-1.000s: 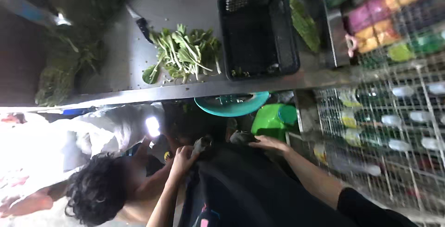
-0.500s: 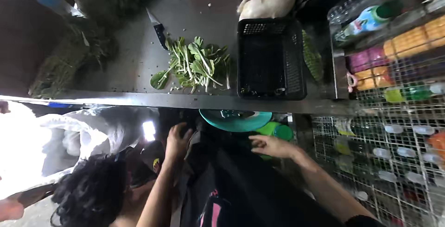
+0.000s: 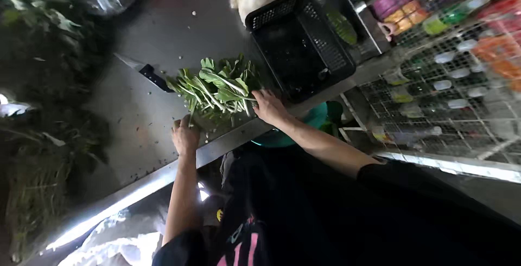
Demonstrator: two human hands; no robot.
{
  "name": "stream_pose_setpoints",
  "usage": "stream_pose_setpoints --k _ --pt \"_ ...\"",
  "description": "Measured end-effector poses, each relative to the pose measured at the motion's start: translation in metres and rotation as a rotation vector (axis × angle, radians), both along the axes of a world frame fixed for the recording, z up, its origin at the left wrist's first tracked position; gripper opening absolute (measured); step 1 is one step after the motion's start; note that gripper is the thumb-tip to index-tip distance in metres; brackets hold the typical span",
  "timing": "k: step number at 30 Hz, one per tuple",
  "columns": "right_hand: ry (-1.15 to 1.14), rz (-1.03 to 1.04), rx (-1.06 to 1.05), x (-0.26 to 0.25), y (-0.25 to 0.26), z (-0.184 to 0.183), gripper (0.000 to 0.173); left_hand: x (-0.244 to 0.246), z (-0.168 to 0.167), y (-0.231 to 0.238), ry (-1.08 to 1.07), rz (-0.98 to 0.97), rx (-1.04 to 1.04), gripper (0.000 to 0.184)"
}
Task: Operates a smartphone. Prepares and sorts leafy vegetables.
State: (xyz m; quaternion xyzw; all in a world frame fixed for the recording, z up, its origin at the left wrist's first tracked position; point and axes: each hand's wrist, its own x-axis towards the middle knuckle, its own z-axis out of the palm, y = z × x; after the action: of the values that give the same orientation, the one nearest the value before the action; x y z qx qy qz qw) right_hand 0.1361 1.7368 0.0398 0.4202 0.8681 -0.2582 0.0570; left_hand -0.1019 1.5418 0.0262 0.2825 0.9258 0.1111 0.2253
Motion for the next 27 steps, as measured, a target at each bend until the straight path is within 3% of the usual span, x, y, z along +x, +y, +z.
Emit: stream_pose_setpoints --k 3,8,11,14,18,20,24,27 --pt "-0.022 -0.042 -0.075 -0.003 -0.007 -0.004 0.038 -0.008 0.011 -0.007 -0.038 -0.027 0.043 0.031" --pt "0.241 -0.195 -0.385 -0.006 -0.024 0.043 0.028 -0.010 0.038 -0.027 -0.233 0.126 0.348 0.024" --pt "0.346 -0.272 -0.381 -0.013 -0.023 0.052 0.025 -0.007 0.036 -0.024 -0.379 0.254 0.542 0.023" --pt "0.283 -0.307 -0.288 -0.033 -0.020 0.058 0.021 -0.006 0.018 -0.007 -0.496 0.292 0.619 0.025" --pt "0.066 -0.179 -0.311 -0.044 -0.018 0.043 0.037 0.005 0.004 0.022 -0.546 0.337 0.564 0.057" --pt "0.050 -0.152 -0.190 -0.042 -0.023 0.037 0.045 0.009 0.004 0.030 -0.526 0.348 0.587 0.073" --pt "0.147 -0.298 0.028 -0.041 -0.011 0.027 0.065 0.010 0.000 0.038 -0.581 0.364 0.612 0.089" --pt "0.067 -0.453 -0.156 -0.047 0.015 0.018 0.094 0.009 0.004 0.045 -0.680 0.386 0.615 0.092"
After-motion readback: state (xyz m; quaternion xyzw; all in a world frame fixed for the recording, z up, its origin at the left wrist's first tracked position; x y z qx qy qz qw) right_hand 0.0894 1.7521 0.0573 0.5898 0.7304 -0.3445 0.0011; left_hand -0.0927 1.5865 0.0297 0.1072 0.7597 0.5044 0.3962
